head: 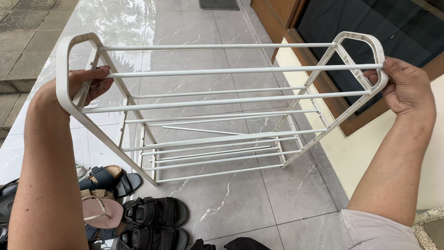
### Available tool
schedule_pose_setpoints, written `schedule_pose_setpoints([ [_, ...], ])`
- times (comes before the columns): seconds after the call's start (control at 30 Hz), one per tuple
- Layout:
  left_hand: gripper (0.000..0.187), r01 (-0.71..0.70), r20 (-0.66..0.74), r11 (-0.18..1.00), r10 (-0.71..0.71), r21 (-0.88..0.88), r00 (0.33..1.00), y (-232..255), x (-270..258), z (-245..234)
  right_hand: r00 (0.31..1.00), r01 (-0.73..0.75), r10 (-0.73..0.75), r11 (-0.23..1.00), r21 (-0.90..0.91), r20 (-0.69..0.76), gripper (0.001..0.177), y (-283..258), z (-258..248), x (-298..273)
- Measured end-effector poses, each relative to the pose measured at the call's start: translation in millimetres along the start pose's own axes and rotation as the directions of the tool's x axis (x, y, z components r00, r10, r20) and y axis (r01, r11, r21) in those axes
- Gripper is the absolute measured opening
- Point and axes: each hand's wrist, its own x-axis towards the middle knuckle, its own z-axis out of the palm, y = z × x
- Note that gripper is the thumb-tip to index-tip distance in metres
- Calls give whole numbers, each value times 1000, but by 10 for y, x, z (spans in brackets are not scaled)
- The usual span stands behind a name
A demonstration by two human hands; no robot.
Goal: The person assembles a white metal shoe rack by inserting horizontal bars into the vertical frame slots. They repeatedly pick up bars from the floor, align them with the frame, and push them into place to build the structure layer by layer.
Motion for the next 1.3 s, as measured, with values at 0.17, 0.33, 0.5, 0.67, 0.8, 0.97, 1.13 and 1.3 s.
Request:
schedule_pose_setpoints([
  [0.17, 17, 23, 27, 1000, -23, -7, 999, 1, 43, -16, 976, -192, 193, 981, 18, -97, 41, 124, -172, 260],
  [0.33, 19, 29, 6, 999, -29, -18, 1000, -6, 71, -40, 948, -318, 315, 944, -91, -48, 34, -27, -131, 422],
  [0.5, 18, 18, 10, 999, -18, -28, 1000, -32, 90, -60, 925, -375, 379, 920, -118, 14, 32, -34, -194, 519],
  [0.67, 17, -21, 1, 1000, 21, -18, 1000, -87, 170, -99, 927, -374, 374, 921, -108, -15, 27, -50, -146, 527],
  [0.8, 17, 11, 24, 999, -11, -32, 1000, -72, 181, -84, 920, -392, 392, 920, -17, 0, 24, -113, -40, 465],
  [0.97, 15, 69, -110, 996, -64, 48, 992, 55, -16, 72, 925, -378, 378, 926, 6, -42, 23, -68, -56, 491],
  [1.13, 18, 62, -127, 992, -47, 110, 991, 120, -190, 179, 910, -390, 401, 749, -535, -103, 26, 510, -178, 886],
  [1.3, 18, 99, -57, 993, -95, 67, 994, 92, -108, 149, 977, -165, 212, 781, -602, 9, 34, 791, -326, 913],
])
